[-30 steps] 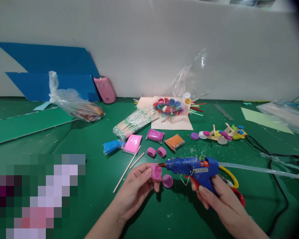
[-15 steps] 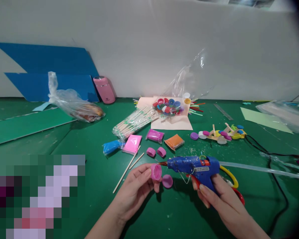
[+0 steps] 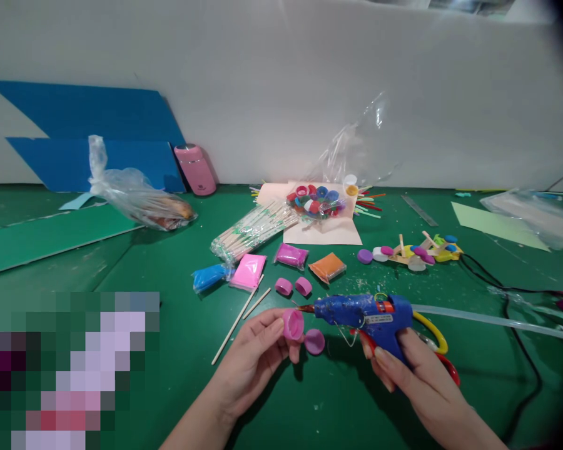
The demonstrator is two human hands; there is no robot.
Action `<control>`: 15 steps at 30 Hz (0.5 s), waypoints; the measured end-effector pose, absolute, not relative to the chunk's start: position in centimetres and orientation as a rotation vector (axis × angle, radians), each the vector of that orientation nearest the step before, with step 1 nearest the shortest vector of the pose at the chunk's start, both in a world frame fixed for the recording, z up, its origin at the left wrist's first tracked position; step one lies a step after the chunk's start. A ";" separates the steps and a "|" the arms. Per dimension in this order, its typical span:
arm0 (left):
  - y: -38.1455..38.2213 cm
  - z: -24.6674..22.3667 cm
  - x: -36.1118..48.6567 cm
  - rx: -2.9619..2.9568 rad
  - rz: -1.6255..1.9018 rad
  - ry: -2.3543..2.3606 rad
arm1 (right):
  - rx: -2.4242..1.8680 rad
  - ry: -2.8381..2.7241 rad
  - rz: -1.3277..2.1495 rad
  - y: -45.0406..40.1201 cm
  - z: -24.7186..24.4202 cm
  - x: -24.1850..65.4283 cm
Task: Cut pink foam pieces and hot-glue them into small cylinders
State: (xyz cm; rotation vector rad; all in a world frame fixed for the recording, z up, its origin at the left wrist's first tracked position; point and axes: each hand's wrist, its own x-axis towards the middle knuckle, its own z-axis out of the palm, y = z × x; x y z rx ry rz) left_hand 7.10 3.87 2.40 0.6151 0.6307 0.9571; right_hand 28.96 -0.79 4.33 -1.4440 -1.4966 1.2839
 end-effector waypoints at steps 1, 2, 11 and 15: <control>3.9 2.4 7.1 0.617 0.958 0.635 | -1.449 -1.496 1.285 -0.8 4.3 29.0; 3.9 2.4 7.1 0.617 0.958 0.640 | -1.457 -1.493 1.287 -0.8 4.3 29.0; 3.9 2.4 7.2 0.612 0.961 0.672 | -1.480 -1.508 1.268 -0.9 4.2 29.0; 4.0 2.4 7.1 0.605 0.963 0.671 | -1.481 -1.515 1.262 -0.8 4.3 28.9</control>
